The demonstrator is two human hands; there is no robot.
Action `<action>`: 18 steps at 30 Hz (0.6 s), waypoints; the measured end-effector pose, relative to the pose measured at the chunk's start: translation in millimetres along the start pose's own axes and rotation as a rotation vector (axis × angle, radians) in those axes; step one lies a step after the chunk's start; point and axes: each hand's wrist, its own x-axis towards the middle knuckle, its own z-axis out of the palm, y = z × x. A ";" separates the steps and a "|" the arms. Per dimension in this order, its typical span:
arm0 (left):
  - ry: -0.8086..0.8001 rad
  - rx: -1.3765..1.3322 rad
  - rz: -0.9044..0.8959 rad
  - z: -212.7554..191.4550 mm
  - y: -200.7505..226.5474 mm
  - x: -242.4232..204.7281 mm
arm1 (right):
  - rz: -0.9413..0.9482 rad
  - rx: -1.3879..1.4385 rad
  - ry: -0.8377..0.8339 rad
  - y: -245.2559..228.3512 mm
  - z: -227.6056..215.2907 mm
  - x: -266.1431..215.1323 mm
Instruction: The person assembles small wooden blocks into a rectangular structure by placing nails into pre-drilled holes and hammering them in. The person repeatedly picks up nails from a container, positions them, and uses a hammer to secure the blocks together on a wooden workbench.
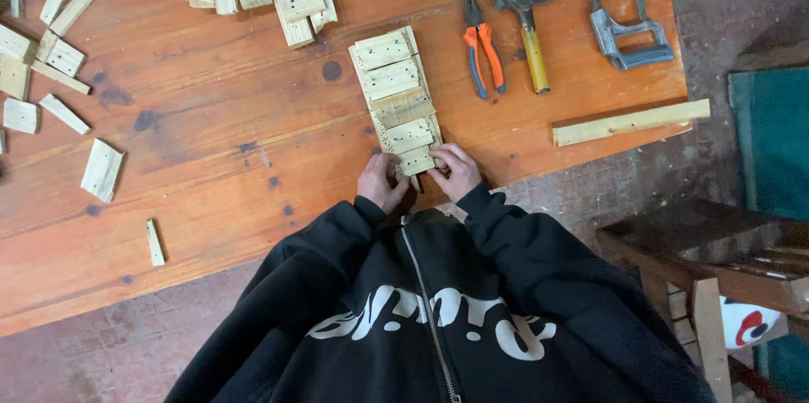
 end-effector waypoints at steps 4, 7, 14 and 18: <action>0.051 -0.019 0.020 0.5 0.7 -2.8 | 0.023 0.007 -0.031 2.9 1.9 -2.1; 0.100 -0.026 0.051 -9.5 7.5 1.3 | 0.034 -0.008 -0.021 0.5 -0.3 -0.2; 0.180 0.016 0.087 -45.4 -6.9 28.5 | 0.150 -0.108 0.103 -6.9 -12.7 20.0; 0.238 0.099 0.125 -64.8 -10.6 63.4 | 0.194 -0.117 0.116 -5.2 -11.1 55.4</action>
